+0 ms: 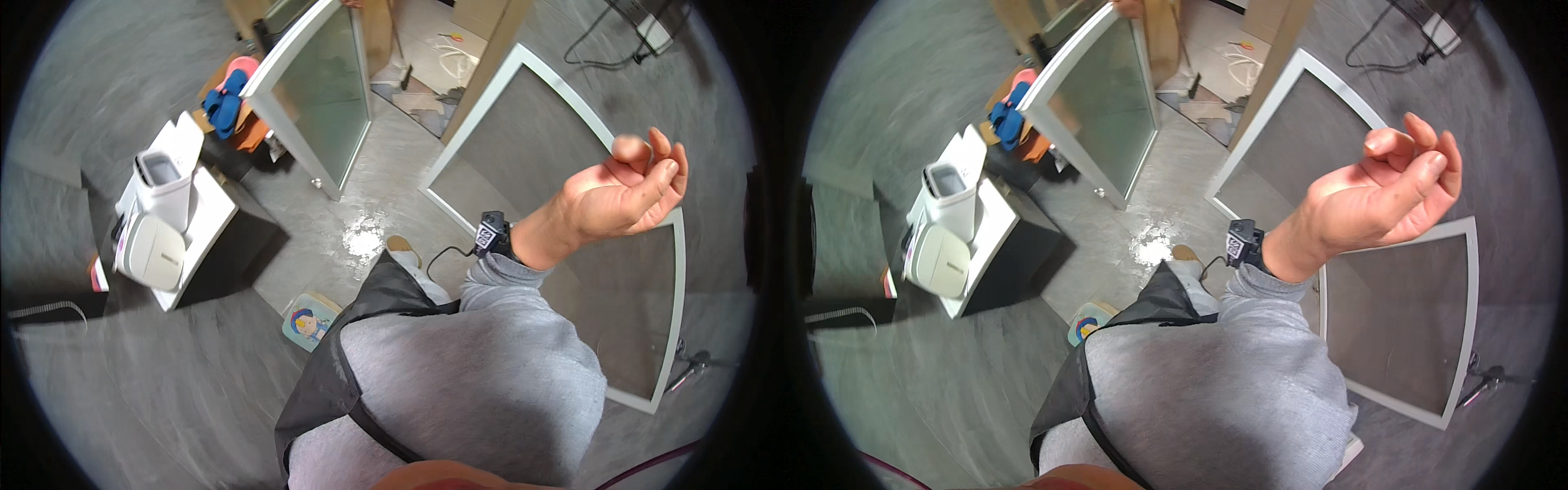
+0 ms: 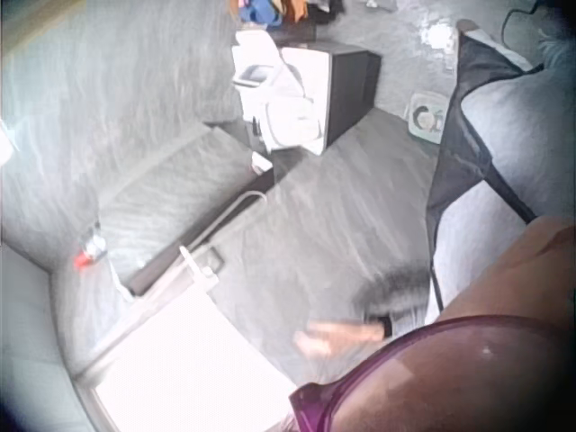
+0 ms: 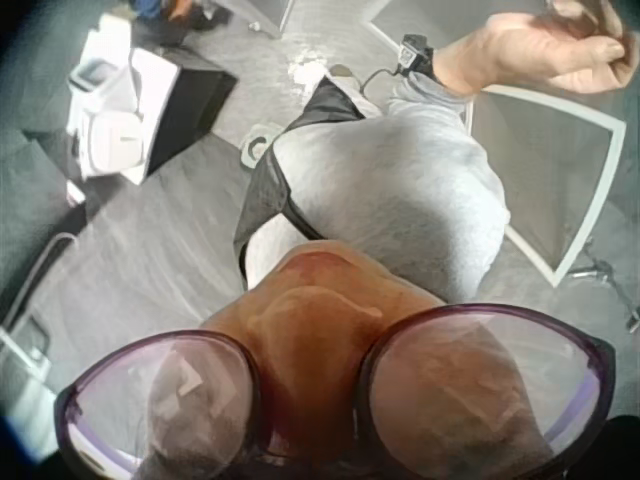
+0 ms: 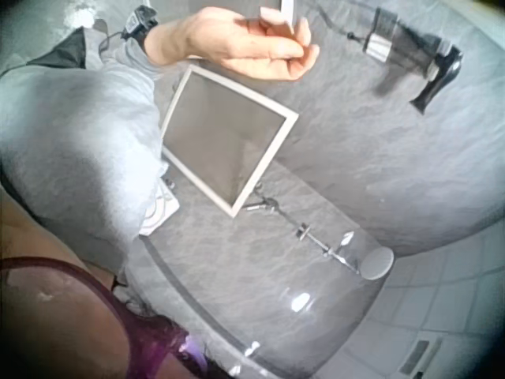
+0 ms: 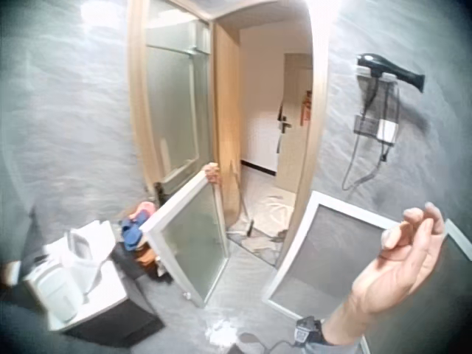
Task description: The person lifts and fits two white window sashes into a wall opening, aligning each pane into the frame and adjusting the edges. The person handles the sashes by hand, positioning them into the opening and pressing along the edges to seat them.
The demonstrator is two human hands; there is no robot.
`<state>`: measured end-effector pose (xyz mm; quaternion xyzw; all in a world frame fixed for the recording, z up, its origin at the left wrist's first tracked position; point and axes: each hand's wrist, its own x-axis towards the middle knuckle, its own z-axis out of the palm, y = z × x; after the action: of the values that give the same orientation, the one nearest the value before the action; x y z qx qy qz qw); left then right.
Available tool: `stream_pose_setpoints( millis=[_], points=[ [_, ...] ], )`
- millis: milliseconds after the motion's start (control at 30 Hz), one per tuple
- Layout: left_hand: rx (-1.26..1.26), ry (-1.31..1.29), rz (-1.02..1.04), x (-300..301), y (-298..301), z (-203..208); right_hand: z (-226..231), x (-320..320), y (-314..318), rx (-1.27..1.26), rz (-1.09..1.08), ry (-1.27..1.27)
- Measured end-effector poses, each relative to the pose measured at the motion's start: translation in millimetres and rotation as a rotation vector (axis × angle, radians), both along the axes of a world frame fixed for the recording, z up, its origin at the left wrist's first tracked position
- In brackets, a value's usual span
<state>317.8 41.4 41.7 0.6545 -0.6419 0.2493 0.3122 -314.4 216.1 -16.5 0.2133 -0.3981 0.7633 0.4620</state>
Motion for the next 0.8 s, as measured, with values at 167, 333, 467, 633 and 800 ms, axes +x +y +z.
stream_pose_setpoints(
  millis=[167,333,467,633,800],
  points=[
    [0.181,0.561,-0.189,-150,-51,-108,0,-58,30,0.045,-0.152,0.013],
    [0.349,0.894,-0.554,-328,-116,-189,-6,-135,36,0.128,-0.302,-0.124],
    [0.518,1.176,-0.685,-435,-148,-217,-24,-206,33,0.199,-0.219,-0.214],
    [0.613,1.042,-0.827,-496,-170,-227,-75,-288,-17,0.486,0.007,-0.370],
    [0.750,0.887,-0.638,-480,-179,-245,-145,-354,-156,0.889,0.477,-0.450]
  ],
)
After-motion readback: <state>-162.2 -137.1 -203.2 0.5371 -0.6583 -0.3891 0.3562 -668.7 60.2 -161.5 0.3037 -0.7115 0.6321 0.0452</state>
